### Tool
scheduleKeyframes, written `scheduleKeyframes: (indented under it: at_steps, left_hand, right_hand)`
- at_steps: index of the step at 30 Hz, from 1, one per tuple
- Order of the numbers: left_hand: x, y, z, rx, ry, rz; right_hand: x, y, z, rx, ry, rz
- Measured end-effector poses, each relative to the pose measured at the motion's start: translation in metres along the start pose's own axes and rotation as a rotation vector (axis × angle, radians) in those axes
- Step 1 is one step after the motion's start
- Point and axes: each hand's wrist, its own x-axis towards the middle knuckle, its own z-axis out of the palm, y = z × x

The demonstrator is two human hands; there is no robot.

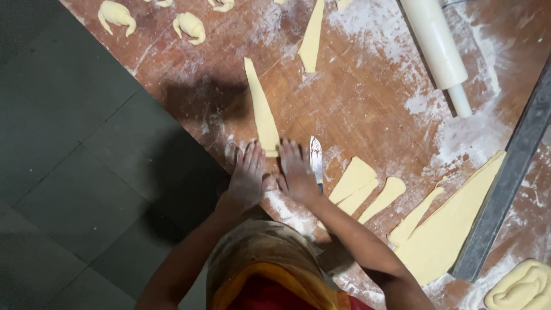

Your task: Rolling and shaping croissant dough on a floured table.

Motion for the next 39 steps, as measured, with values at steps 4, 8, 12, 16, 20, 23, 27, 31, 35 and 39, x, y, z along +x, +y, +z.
scheduleKeyframes:
  at_steps: [4, 8, 12, 16, 20, 23, 27, 31, 35, 39]
  left_hand:
    - [-0.014, 0.003, 0.002, 0.014, -0.05, 0.025]
    - [0.006, 0.004, -0.004, -0.003, -0.059, -0.072]
    - [0.004, 0.002, -0.001, 0.038, -0.039, -0.082]
    - [-0.007, 0.005, -0.003, 0.028, -0.13, -0.035]
    - [0.014, -0.007, 0.005, 0.02, -0.021, -0.059]
    - [0.027, -0.012, 0.0, -0.075, 0.069, -0.117]
    - [0.025, -0.007, -0.001, -0.032, 0.089, -0.128]
    - [0.013, -0.003, 0.012, 0.117, 0.06, -0.075]
    - [0.042, -0.02, -0.002, -0.016, 0.126, -0.128]
    - [0.049, -0.027, -0.009, -0.02, 0.162, -0.143]
  right_hand:
    - [-0.015, -0.004, 0.017, 0.123, -0.129, -0.103]
    - [0.017, 0.004, 0.013, -0.05, -0.039, -0.059]
    - [0.019, 0.01, -0.005, 0.023, -0.015, -0.03]
    - [0.002, 0.01, 0.004, 0.082, -0.148, -0.126]
    - [0.027, 0.018, 0.011, 0.04, -0.076, -0.102]
    - [0.048, 0.024, -0.005, 0.03, -0.008, -0.058]
    - [0.042, 0.032, -0.014, 0.031, -0.059, -0.12]
    - [0.03, 0.036, 0.003, -0.044, -0.132, -0.212]
    - [0.066, 0.041, 0.0, -0.033, -0.128, -0.153]
    - [0.073, 0.043, -0.016, 0.022, -0.054, -0.131]
